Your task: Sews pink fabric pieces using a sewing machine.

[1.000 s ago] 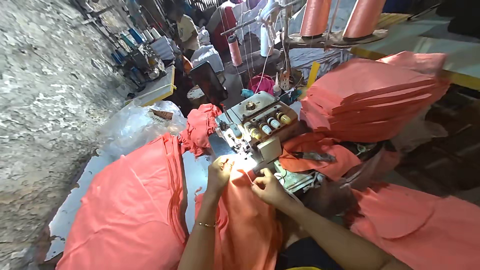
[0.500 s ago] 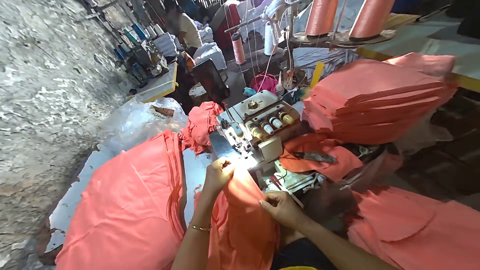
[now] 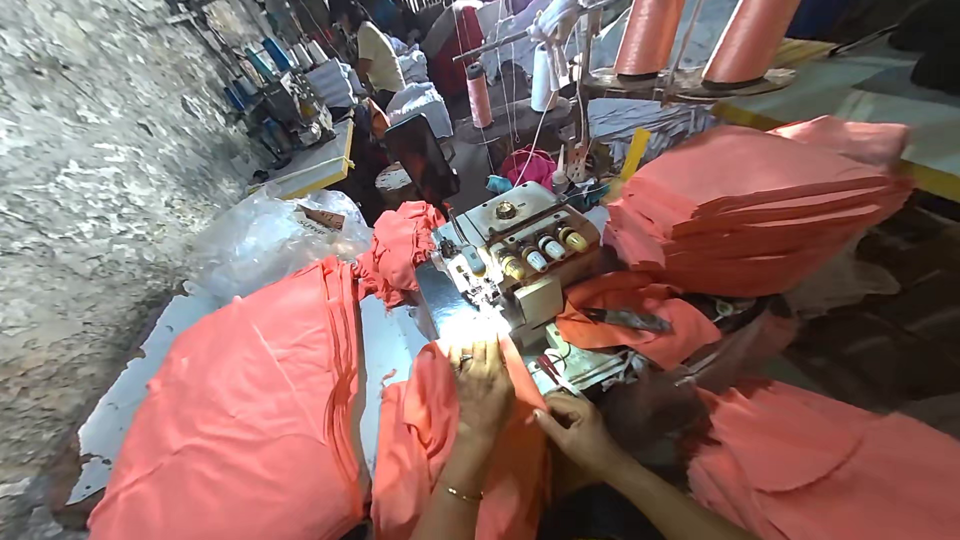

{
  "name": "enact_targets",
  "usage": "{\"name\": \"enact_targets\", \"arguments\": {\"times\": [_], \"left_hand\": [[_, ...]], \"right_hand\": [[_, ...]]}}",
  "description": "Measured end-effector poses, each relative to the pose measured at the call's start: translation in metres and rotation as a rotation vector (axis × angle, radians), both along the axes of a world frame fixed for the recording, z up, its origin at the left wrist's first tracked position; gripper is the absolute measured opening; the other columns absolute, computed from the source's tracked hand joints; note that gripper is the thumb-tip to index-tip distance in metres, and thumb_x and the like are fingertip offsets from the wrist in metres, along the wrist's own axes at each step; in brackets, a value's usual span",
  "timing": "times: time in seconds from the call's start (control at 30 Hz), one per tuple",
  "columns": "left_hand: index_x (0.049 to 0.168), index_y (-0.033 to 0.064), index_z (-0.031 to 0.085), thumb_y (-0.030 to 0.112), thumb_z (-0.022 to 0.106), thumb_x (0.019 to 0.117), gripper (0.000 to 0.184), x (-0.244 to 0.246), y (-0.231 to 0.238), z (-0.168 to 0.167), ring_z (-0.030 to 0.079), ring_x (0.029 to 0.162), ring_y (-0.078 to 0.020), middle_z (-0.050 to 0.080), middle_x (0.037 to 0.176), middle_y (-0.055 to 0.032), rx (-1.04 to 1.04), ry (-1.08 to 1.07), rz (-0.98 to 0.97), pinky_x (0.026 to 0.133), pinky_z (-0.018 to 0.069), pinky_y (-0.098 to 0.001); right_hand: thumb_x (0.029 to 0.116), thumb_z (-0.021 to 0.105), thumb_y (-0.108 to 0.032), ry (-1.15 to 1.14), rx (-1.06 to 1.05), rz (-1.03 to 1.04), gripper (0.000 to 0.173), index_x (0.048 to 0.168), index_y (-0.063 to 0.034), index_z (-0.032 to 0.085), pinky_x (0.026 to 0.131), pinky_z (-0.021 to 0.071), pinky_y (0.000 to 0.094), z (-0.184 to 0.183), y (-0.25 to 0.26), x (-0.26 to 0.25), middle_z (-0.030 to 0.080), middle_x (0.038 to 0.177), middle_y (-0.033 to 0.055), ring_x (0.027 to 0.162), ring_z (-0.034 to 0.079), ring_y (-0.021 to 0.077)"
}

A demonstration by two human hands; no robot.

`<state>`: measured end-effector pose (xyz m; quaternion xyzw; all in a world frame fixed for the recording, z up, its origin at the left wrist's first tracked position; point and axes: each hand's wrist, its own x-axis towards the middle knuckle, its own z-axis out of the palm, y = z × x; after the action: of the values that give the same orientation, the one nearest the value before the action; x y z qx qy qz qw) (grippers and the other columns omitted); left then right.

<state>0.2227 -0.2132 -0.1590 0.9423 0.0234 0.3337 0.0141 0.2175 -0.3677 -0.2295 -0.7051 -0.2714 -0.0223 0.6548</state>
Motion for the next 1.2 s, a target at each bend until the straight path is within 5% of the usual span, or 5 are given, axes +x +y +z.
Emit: {"name": "enact_targets", "arguments": {"times": [0.3, 0.37, 0.63, 0.9, 1.2], "left_hand": [[0.143, -0.0129, 0.049, 0.013, 0.042, 0.1062, 0.045, 0.023, 0.032, 0.069, 0.041, 0.145, -0.0417, 0.049, 0.148, -0.0316, -0.359, 0.579, 0.005, 0.123, 0.0253, -0.0492], [0.135, -0.0129, 0.054, 0.006, 0.049, 0.1035, 0.037, 0.024, 0.062, 0.079, 0.054, 0.131, -0.0409, 0.058, 0.134, -0.0319, -0.585, 0.454, -0.005, 0.114, 0.0393, -0.0505], [0.138, -0.0120, 0.051, 0.019, 0.052, 0.1048, 0.046, -0.088, 0.120, 0.011, 0.047, 0.134, -0.0534, 0.046, 0.143, -0.0389, -0.532, 0.686, 0.618, 0.110, 0.0393, -0.0629], [0.126, -0.0202, 0.053, 0.014, 0.042, 0.1083, 0.040, -0.187, 0.211, 0.124, 0.060, 0.115, -0.0564, 0.059, 0.122, -0.0420, -0.327, -0.101, 0.647, 0.101, 0.0444, -0.0651], [0.131, -0.0182, 0.053, 0.032, 0.055, 0.1041, 0.056, -0.189, 0.162, 0.055, 0.051, 0.124, -0.0580, 0.049, 0.132, -0.0455, -0.459, -0.067, 0.653, 0.104, 0.0443, -0.0607]], "right_hand": [[0.0916, 0.060, -0.012, 0.005, -0.038, 0.008, 0.024, 0.078, 0.0038, 0.070, 0.064, 0.0495, 0.0174, 0.042, 0.008, 0.025, 0.068, 0.076, 0.0075, 0.068, 0.060, 0.0021], [0.0918, 0.060, -0.012, 0.002, -0.076, 0.034, 0.024, 0.077, 0.0049, 0.069, 0.063, 0.0475, 0.0190, 0.048, 0.015, 0.031, 0.065, 0.074, 0.0079, 0.066, 0.057, 0.0035], [0.0914, 0.067, -0.021, 0.199, -0.430, 0.415, 0.028, 0.082, 0.0053, 0.069, 0.069, 0.0554, 0.0439, 0.018, -0.004, -0.010, 0.067, 0.073, 0.0150, 0.069, 0.067, 0.0232], [0.0923, 0.068, -0.017, 0.055, -0.680, 0.637, 0.026, 0.084, 0.0080, 0.071, 0.084, 0.0527, 0.0527, -0.028, -0.054, -0.001, 0.068, 0.091, 0.0233, 0.090, 0.067, 0.0363], [0.0844, 0.058, 0.005, 0.023, -0.361, 0.302, 0.015, 0.080, 0.0108, 0.072, 0.088, 0.0566, 0.0424, -0.058, -0.041, -0.026, 0.073, 0.099, 0.0239, 0.095, 0.071, 0.0318]]}}
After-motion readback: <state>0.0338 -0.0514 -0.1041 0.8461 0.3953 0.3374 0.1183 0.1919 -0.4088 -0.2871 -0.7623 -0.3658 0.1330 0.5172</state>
